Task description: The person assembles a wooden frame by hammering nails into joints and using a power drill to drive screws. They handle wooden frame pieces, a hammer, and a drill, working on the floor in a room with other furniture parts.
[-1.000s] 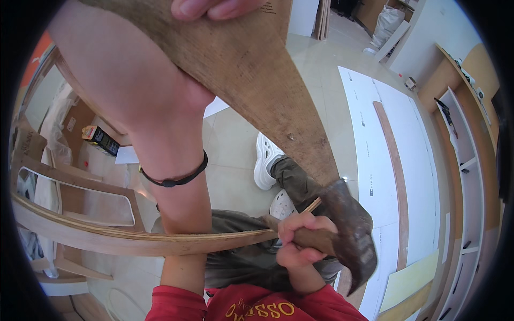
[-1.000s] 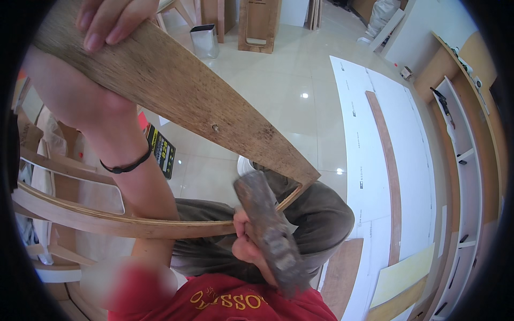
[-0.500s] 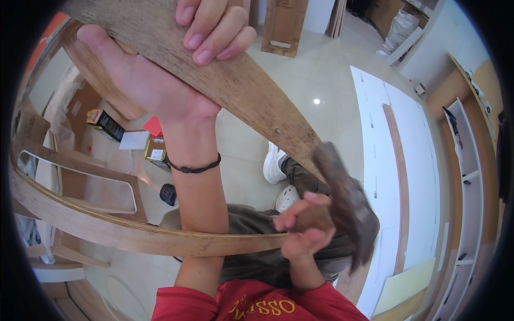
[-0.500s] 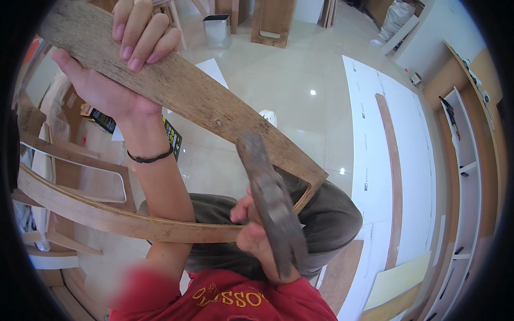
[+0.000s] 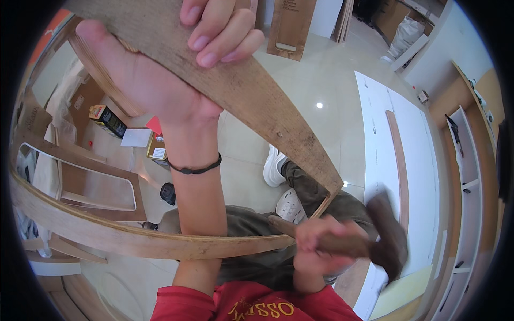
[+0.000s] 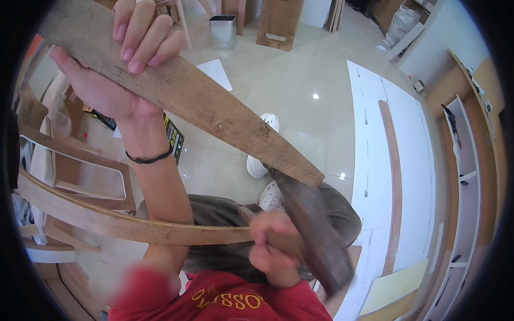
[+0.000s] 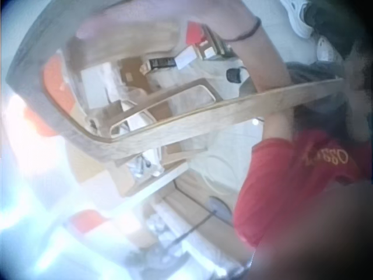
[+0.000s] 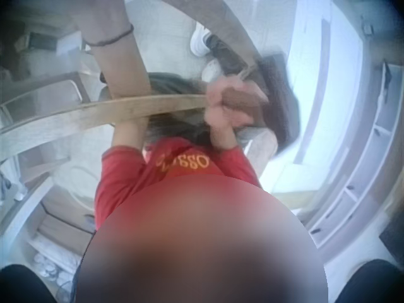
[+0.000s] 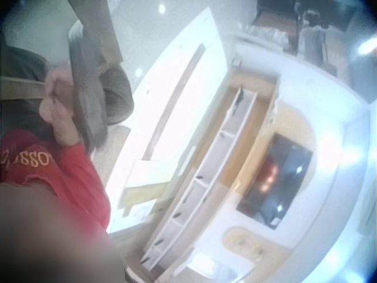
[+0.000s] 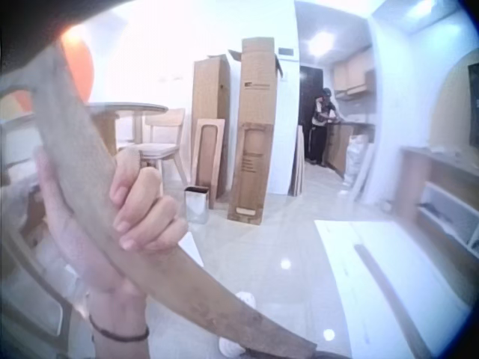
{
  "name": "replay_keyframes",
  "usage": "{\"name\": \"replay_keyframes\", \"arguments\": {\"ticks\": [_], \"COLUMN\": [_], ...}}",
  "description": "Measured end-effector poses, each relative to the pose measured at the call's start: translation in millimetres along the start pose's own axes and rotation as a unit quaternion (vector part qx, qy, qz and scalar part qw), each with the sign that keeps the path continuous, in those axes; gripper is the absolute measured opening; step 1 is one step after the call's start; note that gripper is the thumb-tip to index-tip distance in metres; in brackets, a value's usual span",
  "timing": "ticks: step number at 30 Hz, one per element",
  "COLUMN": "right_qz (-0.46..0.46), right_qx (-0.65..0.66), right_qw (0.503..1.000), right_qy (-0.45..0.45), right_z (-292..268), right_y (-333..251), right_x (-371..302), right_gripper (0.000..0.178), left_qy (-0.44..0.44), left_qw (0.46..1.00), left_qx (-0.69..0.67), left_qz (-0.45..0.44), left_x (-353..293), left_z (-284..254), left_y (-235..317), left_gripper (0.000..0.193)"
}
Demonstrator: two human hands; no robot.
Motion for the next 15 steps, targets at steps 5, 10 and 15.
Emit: {"name": "replay_keyframes", "arguments": {"ticks": [5, 10, 15], "right_qz": [-0.181, 0.052, -0.029], "right_qx": [-0.400, -0.164, 0.086], "right_qw": [0.895, 0.984, 0.996], "right_qy": [-0.074, -0.049, 0.001], "right_z": [10.0, -3.9, -2.8], "right_y": [-1.3, 25.1, -25.7], "right_x": [5.5, -1.2, -5.7], "right_gripper": [0.060, 0.065, 0.060], "left_qy": [-0.056, -0.093, -0.008], "left_qw": [0.996, 0.994, 1.000], "left_qx": [-0.063, -0.056, 0.002], "left_qz": [0.025, 0.006, 0.003], "left_x": [10.5, 21.4, 16.2], "left_z": [5.7, 9.6, 6.1], "left_y": [-9.5, -25.3, -13.5], "left_gripper": [0.070, 0.070, 0.072]}}
Point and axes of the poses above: each hand's wrist, its own x-axis towards the middle knuckle, its own z-axis out of the palm, y = z × x, the point moved 5 cm from there along x, towards the middle knuckle, and after that the axes turned 8 degrees about -y, right-handed, at the moved point
